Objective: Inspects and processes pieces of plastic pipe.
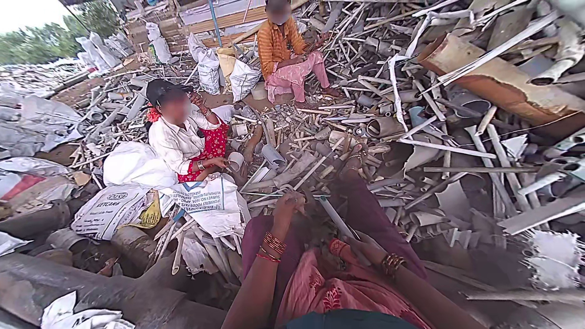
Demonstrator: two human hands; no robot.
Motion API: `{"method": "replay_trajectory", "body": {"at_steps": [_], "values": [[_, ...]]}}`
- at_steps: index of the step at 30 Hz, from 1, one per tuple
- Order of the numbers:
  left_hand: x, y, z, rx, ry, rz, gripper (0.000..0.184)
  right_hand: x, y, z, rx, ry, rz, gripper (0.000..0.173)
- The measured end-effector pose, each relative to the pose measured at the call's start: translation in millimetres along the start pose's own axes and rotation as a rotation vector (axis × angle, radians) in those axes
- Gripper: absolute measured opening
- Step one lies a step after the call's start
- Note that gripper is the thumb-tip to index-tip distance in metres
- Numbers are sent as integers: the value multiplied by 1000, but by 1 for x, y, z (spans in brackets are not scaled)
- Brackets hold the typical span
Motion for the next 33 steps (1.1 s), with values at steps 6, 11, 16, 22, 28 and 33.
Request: {"method": "replay_trajectory", "body": {"at_steps": [6,11,16,22,28,33], "values": [[-2,-3,5,-2,-58,0,19,0,-2,-1,-24,-19,2,33],[-5,-4,2,-25,-120,-39,17,1,3,3,-25,-3,6,33],[-6,-8,4,-49,-85,-102,18,6,23,17,4,-18,-14,35],[-5,-7,8,-45,0,-168,26,2,5,3,-17,-21,-24,32],[-6,-10,13,-71,-170,-71,25,-3,-16,-13,-41,-30,4,30],[-6,-9,10,-48,-187,-10,23,-2,-15,-11,-26,-19,-12,32]]}}
Point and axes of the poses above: each hand's wrist, its own y-axis away from the middle knuckle, its own x-axis out of the palm, z = x × y, the point moved 3 cm from there along -y, towards the middle knuckle, and after that the axes turned 12 degrees about x, right-handed, at the moved point
